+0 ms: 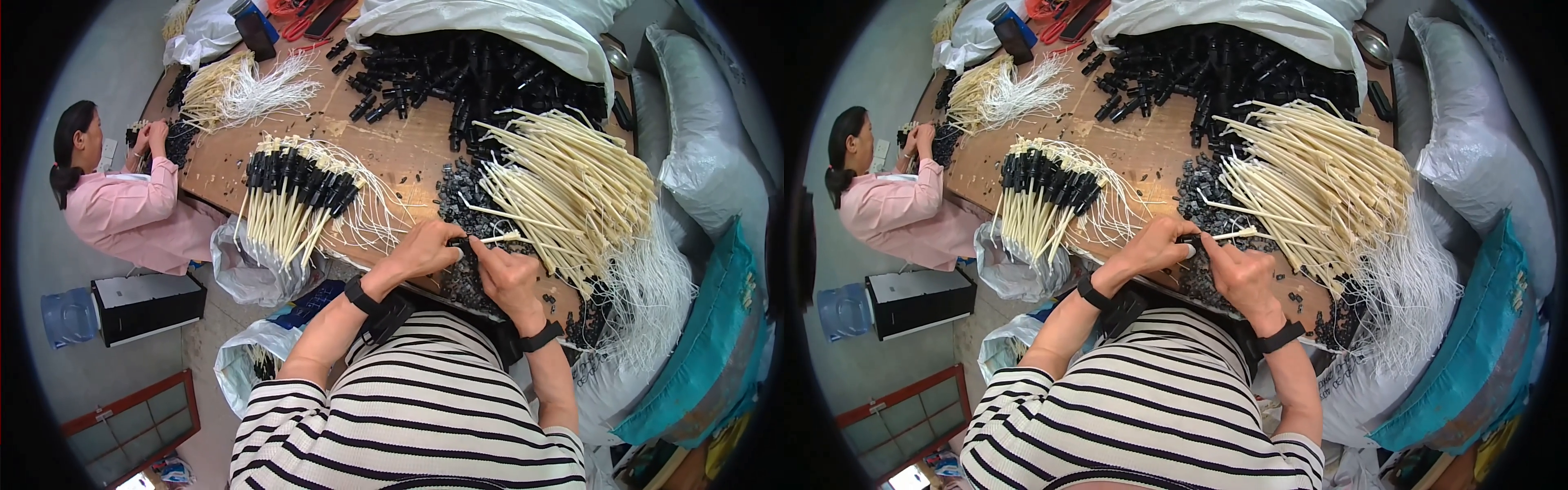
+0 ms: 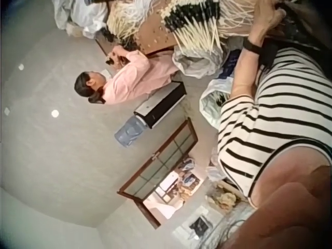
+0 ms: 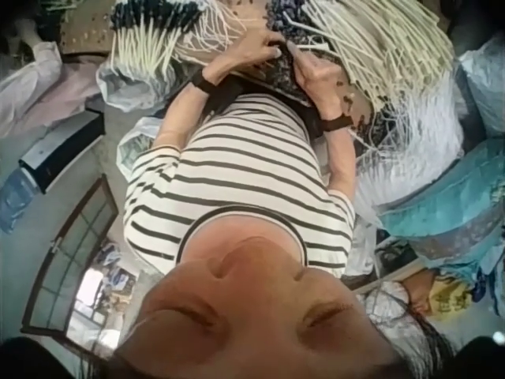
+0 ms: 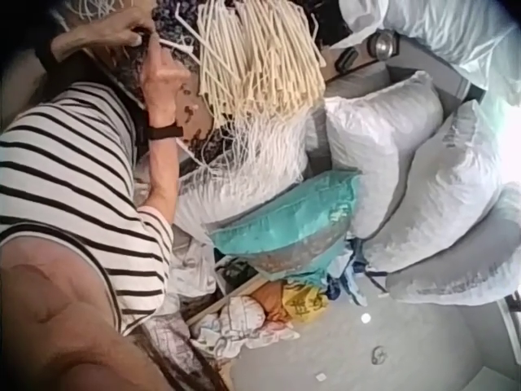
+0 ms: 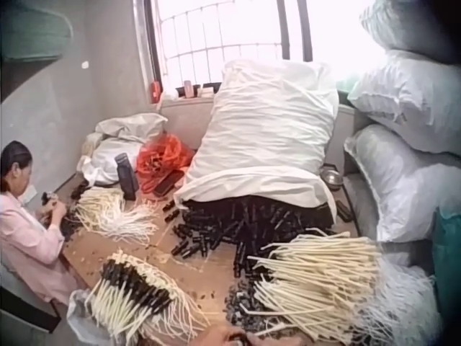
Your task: The person picks up a black plastic component and a white cord, threading the cord through the component by hand. They then slide a small grey bead onto the cord and place the completed assembly onto a pile on the table.
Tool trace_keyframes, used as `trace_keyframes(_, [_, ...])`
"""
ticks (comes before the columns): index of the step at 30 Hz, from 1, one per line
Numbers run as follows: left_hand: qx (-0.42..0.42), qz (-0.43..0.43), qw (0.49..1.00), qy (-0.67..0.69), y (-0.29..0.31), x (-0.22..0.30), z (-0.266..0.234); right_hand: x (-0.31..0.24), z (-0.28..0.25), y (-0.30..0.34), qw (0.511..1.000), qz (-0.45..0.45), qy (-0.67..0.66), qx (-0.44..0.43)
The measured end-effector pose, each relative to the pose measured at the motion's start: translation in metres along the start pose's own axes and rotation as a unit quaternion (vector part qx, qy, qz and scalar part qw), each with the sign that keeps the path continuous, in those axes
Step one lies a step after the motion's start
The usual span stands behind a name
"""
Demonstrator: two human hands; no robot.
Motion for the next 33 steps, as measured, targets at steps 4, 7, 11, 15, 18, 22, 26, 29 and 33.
trace_keyframes(4, [0.038,0.017,0.999,-0.028,0.005,-0.010,-0.003,0.000,0.002,0.001,0.999,0.003,-0.054,-0.004])
trace_keyframes(7, [0.026,-0.002,0.999,-0.029,0.002,-0.012,-0.001,-0.001,0.008,-0.003,0.998,-0.006,-0.056,-0.027])
trace_keyframes(11, [0.044,0.014,0.999,-0.014,0.005,-0.009,-0.012,0.005,0.002,-0.008,0.994,0.018,-0.106,0.023])
trace_keyframes(15, [0.135,0.052,0.985,-0.092,0.018,-0.005,-0.024,0.000,0.009,-0.013,0.993,0.024,-0.116,0.005])
trace_keyframes(18, [0.148,0.132,0.952,-0.234,0.033,0.024,-0.019,0.032,0.034,-0.003,0.919,0.269,-0.286,-0.030])
trace_keyframes(22, [0.184,0.141,0.936,-0.266,0.048,0.024,-0.037,0.018,0.049,-0.007,0.892,0.307,-0.332,-0.010])
trace_keyframes(26, [0.375,0.209,0.880,-0.202,0.085,0.029,-0.110,-0.003,-0.002,-0.038,0.966,0.153,-0.173,0.116])
trace_keyframes(29, [0.521,0.150,0.785,-0.300,0.117,0.014,-0.183,0.025,-0.021,-0.033,0.955,0.174,-0.164,0.177])
trace_keyframes(33, [0.586,-0.027,0.691,-0.421,0.127,-0.041,-0.243,-0.012,0.016,-0.049,0.988,0.081,-0.129,0.001])
Point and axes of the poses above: each hand's wrist, its own y-axis away from the middle knuckle, its own z-axis out of the palm, x = y × z, the point moved 10 cm from there along -y, towards the middle knuckle, and after that the axes turned 7 degrees about -z, right-handed, at the moved point
